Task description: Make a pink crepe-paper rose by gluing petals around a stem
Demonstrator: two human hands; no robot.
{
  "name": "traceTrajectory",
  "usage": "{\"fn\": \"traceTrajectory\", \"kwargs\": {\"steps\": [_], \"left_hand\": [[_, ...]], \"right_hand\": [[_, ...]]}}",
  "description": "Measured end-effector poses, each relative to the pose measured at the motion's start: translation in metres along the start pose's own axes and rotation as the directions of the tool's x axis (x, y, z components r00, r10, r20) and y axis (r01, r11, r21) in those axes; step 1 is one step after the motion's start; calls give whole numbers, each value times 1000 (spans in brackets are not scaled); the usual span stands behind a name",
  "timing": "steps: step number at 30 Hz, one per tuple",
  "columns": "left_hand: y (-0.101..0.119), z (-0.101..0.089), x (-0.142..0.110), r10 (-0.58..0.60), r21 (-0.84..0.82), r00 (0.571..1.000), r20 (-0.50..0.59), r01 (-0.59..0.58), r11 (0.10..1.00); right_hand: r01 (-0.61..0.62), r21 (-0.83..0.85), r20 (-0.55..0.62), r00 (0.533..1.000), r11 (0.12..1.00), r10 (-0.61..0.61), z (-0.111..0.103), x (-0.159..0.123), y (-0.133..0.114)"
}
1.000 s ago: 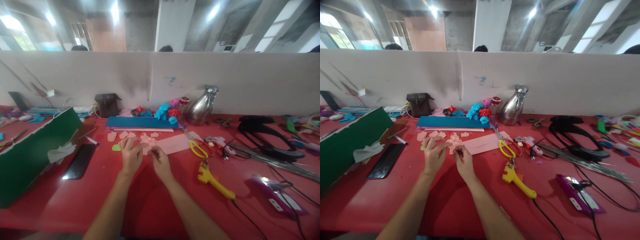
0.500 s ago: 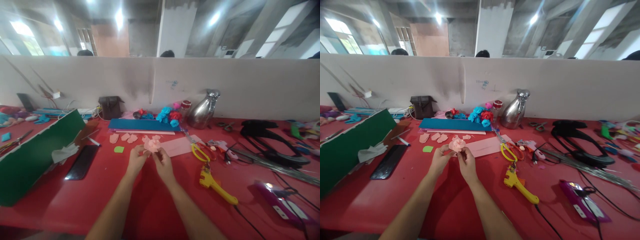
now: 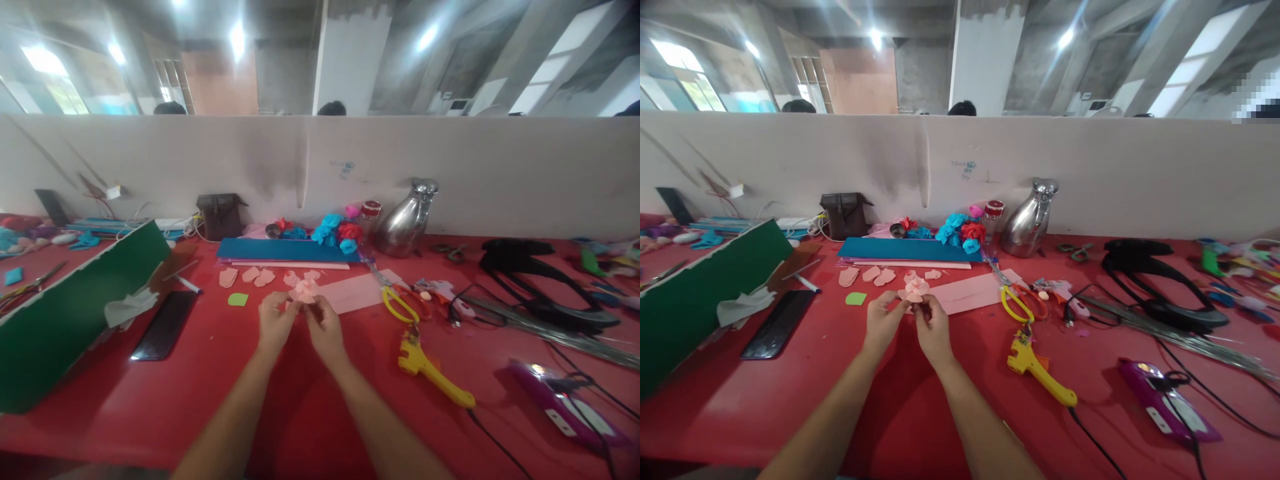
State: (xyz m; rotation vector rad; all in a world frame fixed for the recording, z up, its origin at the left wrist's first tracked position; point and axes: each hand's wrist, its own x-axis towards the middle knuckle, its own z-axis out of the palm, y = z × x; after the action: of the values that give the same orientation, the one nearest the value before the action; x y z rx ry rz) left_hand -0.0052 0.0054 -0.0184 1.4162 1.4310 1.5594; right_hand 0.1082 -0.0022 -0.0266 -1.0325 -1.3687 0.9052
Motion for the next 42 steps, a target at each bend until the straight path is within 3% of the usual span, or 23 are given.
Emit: {"fn": "traceTrajectory", "kwargs": {"steps": [5, 9, 13, 20, 23, 25, 27, 29, 32, 34, 36, 38, 42], "left_hand": [[1, 1, -2, 7, 10, 1000, 0, -7, 1000], [4, 9, -6, -177, -180, 978, 113, 195, 964], [6, 17, -8, -327, -443, 927, 183, 374, 815], [3, 18, -5, -489, -615, 848, 204, 499, 610], [2, 16, -3, -540, -634, 811, 227, 544, 549], [2, 14, -3, -529, -628, 824, 204, 524, 575], [3, 12, -2, -504, -596, 850, 153, 485, 639], [4, 11, -1, -495, -543, 863, 97, 463, 701], [3, 11, 0, -483, -482, 874, 60, 449, 752], [1, 13, 0, -474, -479, 879, 58, 441, 759], [-2, 14, -1, -473, -497, 878, 65, 440, 748], [-5, 15, -1, -475, -516, 877, 72, 440, 735], [-5, 14, -1, -492, -515, 868, 74, 455, 727]], "right_hand": [[9, 16, -18, 1000, 1000, -8, 0, 0, 1], [-27, 28, -56, 998, 999, 29, -1, 1, 1], [-63, 29, -74, 995, 998, 65, -2, 2, 2], [-87, -1, 91, 992, 996, 87, 1, 1, 2], [-66, -122, 223, 970, 990, 93, -5, 0, -14], [15, -280, 271, 960, 960, 64, -22, -4, -28], [142, -503, 245, 969, 852, -17, -53, -13, -39], [173, -736, 171, 983, 655, -67, -95, -26, -41], [7, -970, 9, 1000, 243, 6, -161, -51, -28], [-68, -997, -65, 994, 28, 87, -193, -65, -16], [-64, -996, -73, 989, -67, 129, -209, -75, -6], [-62, -994, -75, 987, -91, 145, -213, -79, 1], [-70, -998, -68, 988, 8, 140, -209, -74, 1]]}}
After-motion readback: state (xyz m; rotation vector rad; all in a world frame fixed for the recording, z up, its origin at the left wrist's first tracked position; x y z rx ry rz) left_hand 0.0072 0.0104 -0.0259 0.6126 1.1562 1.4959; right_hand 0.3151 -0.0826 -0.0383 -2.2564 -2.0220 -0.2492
